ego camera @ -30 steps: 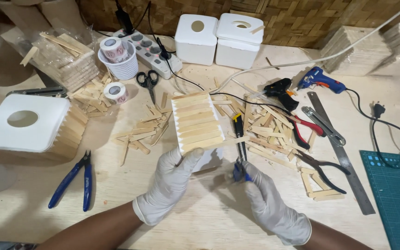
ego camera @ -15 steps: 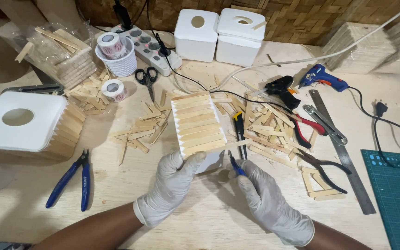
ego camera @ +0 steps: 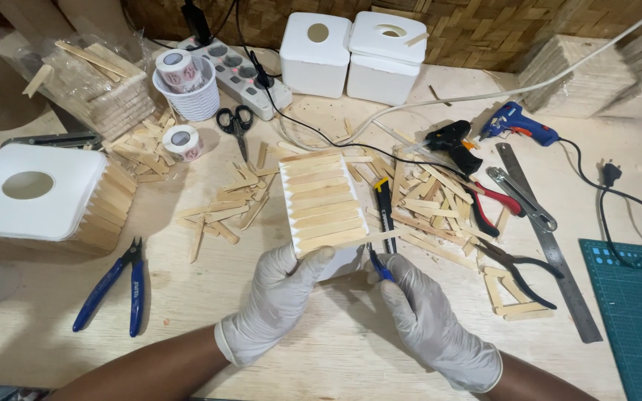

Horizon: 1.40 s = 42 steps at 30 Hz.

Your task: Assembling a decorative container by gluing popsicle sticks to a plastic base and trimming them to size.

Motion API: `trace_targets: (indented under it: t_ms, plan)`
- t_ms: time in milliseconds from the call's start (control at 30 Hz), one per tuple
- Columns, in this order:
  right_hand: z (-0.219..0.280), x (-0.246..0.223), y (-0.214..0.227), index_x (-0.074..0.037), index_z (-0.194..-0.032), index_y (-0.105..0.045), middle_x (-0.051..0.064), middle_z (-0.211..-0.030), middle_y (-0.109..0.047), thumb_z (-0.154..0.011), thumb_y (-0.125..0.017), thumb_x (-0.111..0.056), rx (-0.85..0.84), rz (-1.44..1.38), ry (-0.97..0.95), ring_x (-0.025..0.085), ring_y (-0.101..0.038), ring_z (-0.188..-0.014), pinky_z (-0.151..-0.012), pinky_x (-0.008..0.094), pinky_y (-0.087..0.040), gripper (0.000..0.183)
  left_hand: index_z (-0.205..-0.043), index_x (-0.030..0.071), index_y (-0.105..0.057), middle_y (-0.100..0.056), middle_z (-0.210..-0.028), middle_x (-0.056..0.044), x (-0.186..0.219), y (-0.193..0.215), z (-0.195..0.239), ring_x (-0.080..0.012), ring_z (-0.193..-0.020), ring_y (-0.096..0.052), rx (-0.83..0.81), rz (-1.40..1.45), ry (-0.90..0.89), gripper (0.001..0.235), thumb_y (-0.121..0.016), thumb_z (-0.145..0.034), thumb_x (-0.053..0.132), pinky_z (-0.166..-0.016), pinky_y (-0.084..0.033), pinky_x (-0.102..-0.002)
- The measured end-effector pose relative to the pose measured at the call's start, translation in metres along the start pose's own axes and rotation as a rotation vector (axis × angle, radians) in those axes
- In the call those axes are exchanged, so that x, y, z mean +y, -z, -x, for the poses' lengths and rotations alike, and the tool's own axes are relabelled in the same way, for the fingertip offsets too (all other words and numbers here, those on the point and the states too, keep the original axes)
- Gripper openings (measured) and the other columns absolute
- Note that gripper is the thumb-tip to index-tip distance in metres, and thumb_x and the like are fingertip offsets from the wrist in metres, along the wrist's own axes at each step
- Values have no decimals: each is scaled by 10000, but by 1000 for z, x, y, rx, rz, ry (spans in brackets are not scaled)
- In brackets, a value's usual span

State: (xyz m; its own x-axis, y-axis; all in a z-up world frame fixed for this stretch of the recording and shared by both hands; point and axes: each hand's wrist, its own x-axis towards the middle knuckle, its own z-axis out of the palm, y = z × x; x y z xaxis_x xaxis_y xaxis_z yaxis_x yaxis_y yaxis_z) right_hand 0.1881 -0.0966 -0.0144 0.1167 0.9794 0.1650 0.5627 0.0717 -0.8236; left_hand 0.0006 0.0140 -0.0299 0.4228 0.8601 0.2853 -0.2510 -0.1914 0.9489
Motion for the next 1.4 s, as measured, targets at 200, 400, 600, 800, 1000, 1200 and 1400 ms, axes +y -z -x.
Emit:
trace_targets:
  t_ms: [200,400,600,800,1000,1200,1400]
  plan:
    - [1,8,-3,-135,-1169,-666,10,-961,-732,-1009,-369,-521,11,15,-23,178,-722,-912,-828,310,-547,512,-1278,63,-707,-718,-1309,-76,1,-1,0,-185,-1226,-661,-6,3,17,339,-688,-960,177,-1136,-498,-343]
    - [0,8,-3,-124,-1193,-664,12,-967,-731,-1008,-373,-510,0,-4,-33,173,-726,-917,-836,304,-550,518,-1283,79,-703,-712,-1319,-87,-2,0,1,-200,-1236,-666,-2,49,24,341,-701,-953,164,-1147,-501,-347]
    - [0,13,-4,-138,-1171,-678,11,-939,-751,-999,-407,-490,15,3,-62,182,-744,-908,-844,308,-554,476,-1287,73,-701,-713,-1322,-82,5,-1,0,-196,-1246,-661,-24,31,38,348,-681,-965,203,-1138,-501,-346]
    - [3,19,-7,-130,-1202,-646,25,-949,-778,-993,-387,-521,22,85,-49,209,-758,-899,-817,335,-562,513,-1285,83,-704,-727,-1310,-83,13,-1,1,-206,-1238,-681,-49,52,97,357,-674,-962,232,-1125,-519,-343]
    - [2,19,-7,-130,-1186,-656,30,-932,-769,-996,-400,-507,39,61,-46,205,-757,-887,-811,331,-567,495,-1279,77,-706,-721,-1311,-91,7,-2,2,-208,-1229,-678,-30,106,73,345,-688,-959,204,-1129,-519,-361]
    - [3,20,-8,-111,-1169,-653,25,-937,-775,-990,-403,-516,52,58,-52,204,-758,-877,-790,331,-576,509,-1280,71,-705,-712,-1324,-90,5,-2,2,-212,-1251,-663,-18,83,44,340,-685,-964,194,-1145,-501,-360]
    - [3,20,-7,-132,-1177,-666,33,-921,-781,-986,-424,-497,55,69,-71,200,-768,-864,-781,319,-573,478,-1294,75,-694,-699,-1342,-93,7,-2,2,-220,-1272,-654,-22,85,44,350,-690,-960,179,-1170,-486,-364]
